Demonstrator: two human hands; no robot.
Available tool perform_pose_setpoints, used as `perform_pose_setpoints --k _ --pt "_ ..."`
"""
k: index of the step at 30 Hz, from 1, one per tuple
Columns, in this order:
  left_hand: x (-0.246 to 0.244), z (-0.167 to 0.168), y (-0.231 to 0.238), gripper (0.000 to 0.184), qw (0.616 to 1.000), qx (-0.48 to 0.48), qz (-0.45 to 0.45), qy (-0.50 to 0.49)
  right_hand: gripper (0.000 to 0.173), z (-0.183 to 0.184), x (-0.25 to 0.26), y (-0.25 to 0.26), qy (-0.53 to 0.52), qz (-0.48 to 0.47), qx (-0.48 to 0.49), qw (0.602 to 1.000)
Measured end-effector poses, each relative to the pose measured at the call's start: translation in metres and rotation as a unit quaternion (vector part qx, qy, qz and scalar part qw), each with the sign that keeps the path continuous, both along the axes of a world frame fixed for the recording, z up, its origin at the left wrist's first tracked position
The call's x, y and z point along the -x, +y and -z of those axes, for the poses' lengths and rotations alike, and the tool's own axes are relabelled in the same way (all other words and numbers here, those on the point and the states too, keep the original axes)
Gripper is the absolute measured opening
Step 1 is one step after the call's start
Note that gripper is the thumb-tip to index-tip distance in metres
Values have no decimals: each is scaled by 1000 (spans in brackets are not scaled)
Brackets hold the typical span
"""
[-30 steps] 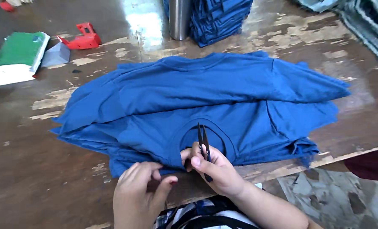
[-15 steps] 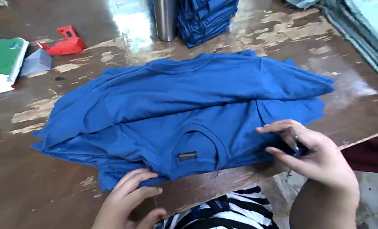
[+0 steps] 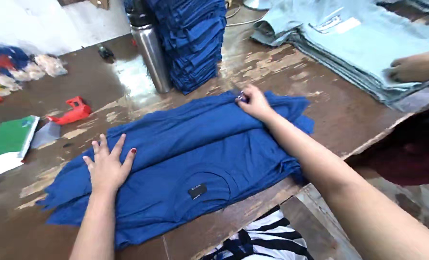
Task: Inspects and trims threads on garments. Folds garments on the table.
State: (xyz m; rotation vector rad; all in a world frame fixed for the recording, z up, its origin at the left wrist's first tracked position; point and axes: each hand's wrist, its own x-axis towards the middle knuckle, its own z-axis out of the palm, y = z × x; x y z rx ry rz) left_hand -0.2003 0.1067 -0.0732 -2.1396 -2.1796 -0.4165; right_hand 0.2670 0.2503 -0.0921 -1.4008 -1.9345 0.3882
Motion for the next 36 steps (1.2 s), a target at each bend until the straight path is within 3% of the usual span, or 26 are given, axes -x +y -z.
perform_pose_setpoints --k 5,8,11,13,15,19,27,30,33,36 --pt "-28 7 -30 67 994 -97 44 5 30 6 -12 -8 3 -19 -66 998" --pt "-99 -1 -93 61 987 -53 136 -63 26 -32 -25 -43 108 -47 -72 990" --pt "-179 17 -138 71 962 -16 244 -120 13 -64 -29 -92 273 -155 -80 946" --pt "-215 39 -147 76 954 -62 267 -119 18 -62 -20 -136 279 -210 -59 935" --pt "-236 46 -146 75 935 -91 280 -198 22 -43 -7 -170 248 -246 -23 937" --pt "-246 35 -140 76 821 -69 258 -504 33 -2 4 -218 229 -257 -12 939" --pt "-252 32 -122 9 779 -132 211 -576 48 21 6 -256 42 -112 -46 992" --pt "-250 30 -123 6 763 -123 222 -595 45 24 6 -254 40 -103 -50 993" --pt "-244 31 -126 11 742 -107 255 -611 32 19 14 -254 138 -142 -47 979" --pt "-241 34 -130 44 724 -97 274 -626 29 12 31 -257 244 -159 -68 954"
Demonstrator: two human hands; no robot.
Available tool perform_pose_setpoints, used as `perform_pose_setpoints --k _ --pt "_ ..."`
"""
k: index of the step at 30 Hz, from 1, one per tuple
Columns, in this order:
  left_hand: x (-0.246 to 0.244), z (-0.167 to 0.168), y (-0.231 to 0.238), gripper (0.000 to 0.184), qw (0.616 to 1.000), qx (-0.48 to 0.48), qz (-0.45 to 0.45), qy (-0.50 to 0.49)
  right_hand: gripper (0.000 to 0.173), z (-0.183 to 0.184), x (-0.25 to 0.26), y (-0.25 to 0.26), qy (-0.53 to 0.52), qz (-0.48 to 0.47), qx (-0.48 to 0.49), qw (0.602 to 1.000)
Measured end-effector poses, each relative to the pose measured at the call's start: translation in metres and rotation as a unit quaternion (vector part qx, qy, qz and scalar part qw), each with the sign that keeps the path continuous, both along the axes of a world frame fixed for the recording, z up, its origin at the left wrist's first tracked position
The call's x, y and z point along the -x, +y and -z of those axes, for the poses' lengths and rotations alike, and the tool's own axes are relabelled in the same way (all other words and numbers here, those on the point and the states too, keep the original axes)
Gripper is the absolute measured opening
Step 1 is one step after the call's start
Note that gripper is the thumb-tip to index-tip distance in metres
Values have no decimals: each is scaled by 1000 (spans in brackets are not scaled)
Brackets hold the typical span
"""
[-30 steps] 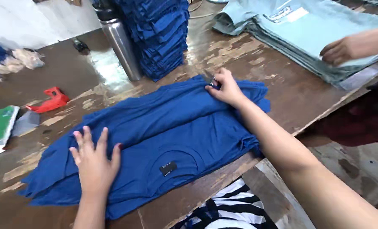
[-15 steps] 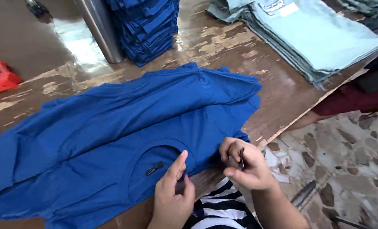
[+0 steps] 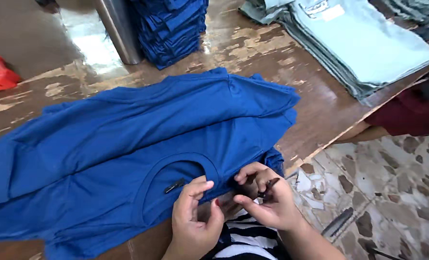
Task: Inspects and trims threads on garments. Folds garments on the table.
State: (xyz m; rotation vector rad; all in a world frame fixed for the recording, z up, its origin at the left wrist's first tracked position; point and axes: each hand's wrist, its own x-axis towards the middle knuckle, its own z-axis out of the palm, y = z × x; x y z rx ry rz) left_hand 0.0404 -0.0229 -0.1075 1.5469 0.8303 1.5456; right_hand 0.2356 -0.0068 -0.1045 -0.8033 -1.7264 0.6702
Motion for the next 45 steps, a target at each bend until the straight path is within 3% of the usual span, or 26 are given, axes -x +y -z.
perform_pose_setpoints --k 3,7,11,15,17,20,23,27,30,32,34,36,38,41,45 --pt "1 0 -4 58 1000 2 12 15 28 -5 14 0 -1 17 -65 998" --pt "7 2 -7 57 995 -19 17 95 14 -4 18 7 -78 -28 -160 984" --pt "3 2 -4 24 980 -53 -61 182 14 -7 14 -2 -59 -89 -124 987" --pt "-4 2 0 6 990 -35 -72 117 15 -13 6 -16 -31 -160 -52 985" --pt "-1 1 1 7 997 -19 -43 69 20 -10 -8 -11 -68 -130 -17 989" --pt "7 0 1 9 1000 2 11 20 41 1 -28 2 -200 -35 -10 979" --pt "7 3 0 8 1000 12 20 9 41 5 -27 6 -300 24 -46 953" --pt "4 3 0 10 1000 17 25 1 44 7 -13 6 -327 54 -83 940" --pt "7 3 -3 10 999 35 37 -1 41 7 -9 7 -308 50 -78 947" --pt "11 -1 -8 6 997 40 45 48 41 -2 -8 7 -258 39 -54 964" --pt "14 -7 -16 6 981 9 23 192 41 -11 -2 8 -195 26 -5 981" --pt "12 -11 -22 14 936 -67 -6 346 44 -13 9 15 -160 3 66 985" --pt "11 -8 -24 18 903 -115 -31 413 42 -13 17 27 -182 -31 134 974" --pt "13 4 -17 18 926 -115 -65 353 19 -16 19 36 -188 -59 131 971" --pt "12 5 -12 9 980 -41 -80 175 12 -6 20 30 7 -42 124 991"
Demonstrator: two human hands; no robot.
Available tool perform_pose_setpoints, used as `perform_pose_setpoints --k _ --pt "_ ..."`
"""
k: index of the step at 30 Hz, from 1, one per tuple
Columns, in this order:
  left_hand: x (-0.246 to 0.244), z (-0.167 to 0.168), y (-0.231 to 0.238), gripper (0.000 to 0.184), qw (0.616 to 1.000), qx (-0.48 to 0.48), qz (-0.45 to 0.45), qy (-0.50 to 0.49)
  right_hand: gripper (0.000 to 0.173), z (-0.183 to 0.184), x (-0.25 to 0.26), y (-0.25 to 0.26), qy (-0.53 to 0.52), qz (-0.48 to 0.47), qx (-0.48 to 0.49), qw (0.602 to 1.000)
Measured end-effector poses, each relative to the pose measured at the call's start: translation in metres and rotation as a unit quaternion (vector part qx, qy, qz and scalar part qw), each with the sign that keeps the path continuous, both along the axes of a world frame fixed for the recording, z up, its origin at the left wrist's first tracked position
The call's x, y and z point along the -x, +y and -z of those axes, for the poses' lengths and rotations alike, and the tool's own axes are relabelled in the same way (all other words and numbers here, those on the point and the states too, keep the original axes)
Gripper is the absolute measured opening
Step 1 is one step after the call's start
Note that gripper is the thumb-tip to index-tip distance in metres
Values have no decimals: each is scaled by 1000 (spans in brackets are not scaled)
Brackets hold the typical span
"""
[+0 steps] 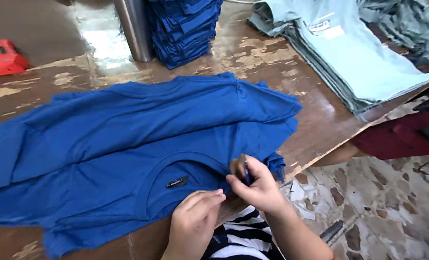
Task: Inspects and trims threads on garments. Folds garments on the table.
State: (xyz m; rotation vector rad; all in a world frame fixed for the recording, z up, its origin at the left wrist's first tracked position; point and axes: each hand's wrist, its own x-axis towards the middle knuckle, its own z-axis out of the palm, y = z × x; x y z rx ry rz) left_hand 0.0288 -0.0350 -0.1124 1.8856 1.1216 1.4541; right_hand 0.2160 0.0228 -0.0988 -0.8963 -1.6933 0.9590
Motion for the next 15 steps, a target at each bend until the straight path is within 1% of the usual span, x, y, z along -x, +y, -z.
perform_pose_setpoints --k 2,4,6,7,8,9,10,11,13,15 --pt "0 0 0 7 998 32 -17 -46 17 6 1 -1 123 1 34 992" --pt "-2 2 2 8 996 54 -34 -57 22 11 3 -3 217 -21 80 973" --pt "-6 2 1 8 993 77 -12 -91 23 14 5 -5 256 -31 102 961" --pt "-7 1 0 8 986 99 26 -132 21 14 5 -5 244 -28 97 965" --pt "-7 -2 -2 9 975 124 70 -173 18 13 1 -4 204 -23 80 975" --pt "-7 -5 -5 10 963 142 107 -200 14 10 -7 -3 131 -16 51 990" --pt "-7 -7 -7 10 958 148 127 -212 13 6 -18 -2 43 -6 16 999" --pt "-7 -9 -9 9 959 145 131 -207 21 3 -29 -3 -49 4 -18 999" --pt "-5 -11 -12 7 969 128 117 -177 40 -6 -52 -5 -214 -7 -65 975" --pt "-3 -14 -14 7 975 118 105 -153 45 -13 -62 -11 -302 -38 -82 949"
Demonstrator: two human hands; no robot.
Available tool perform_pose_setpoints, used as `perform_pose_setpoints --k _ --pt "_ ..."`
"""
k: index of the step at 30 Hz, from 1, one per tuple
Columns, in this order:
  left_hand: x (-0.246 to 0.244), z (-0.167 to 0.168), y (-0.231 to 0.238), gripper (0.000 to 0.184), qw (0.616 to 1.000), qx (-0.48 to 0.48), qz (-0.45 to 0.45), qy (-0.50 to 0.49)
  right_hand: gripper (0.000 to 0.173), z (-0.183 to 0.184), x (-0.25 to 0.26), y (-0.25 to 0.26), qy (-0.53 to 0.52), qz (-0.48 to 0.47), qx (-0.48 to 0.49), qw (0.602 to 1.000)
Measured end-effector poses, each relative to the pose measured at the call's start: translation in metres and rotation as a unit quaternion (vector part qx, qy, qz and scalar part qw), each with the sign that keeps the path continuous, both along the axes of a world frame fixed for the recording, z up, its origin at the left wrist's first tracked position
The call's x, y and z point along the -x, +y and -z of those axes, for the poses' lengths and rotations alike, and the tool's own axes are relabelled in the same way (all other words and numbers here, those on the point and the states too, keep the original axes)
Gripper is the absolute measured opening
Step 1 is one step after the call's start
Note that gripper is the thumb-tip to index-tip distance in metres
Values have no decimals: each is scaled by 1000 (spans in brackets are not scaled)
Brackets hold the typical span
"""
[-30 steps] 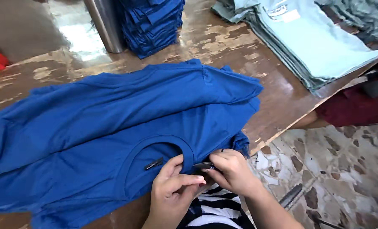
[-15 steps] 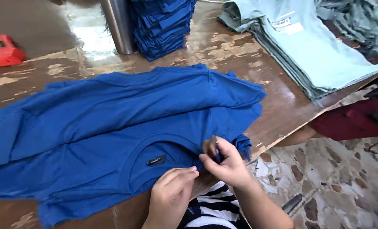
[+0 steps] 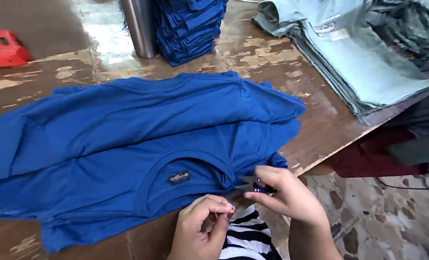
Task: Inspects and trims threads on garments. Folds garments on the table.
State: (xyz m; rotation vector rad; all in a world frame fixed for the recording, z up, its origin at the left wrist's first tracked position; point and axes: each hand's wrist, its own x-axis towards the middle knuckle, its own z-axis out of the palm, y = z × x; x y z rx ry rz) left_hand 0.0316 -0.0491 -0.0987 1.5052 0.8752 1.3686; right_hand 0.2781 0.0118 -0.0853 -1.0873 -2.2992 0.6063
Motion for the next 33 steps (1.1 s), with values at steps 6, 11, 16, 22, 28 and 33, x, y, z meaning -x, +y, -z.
perform_pose_setpoints --k 6,11,16,22,28,33 --pt "1 -6 2 6 991 -68 -26 112 46 2 26 -23 -76 41 -32 996" --pt "42 -41 -10 29 872 -20 240 426 47 -3 41 -17 -43 82 -49 994" --pt "71 -46 -9 26 887 -36 19 459 43 0 72 4 24 124 -92 988" --pt "102 -17 0 44 818 71 -279 498 8 -1 81 8 28 97 -166 981" --pt "103 -10 1 19 868 -46 -375 322 9 10 74 4 -51 -26 -179 982" --pt "96 -17 7 13 946 99 -263 -165 18 7 81 3 -12 -91 -133 987"
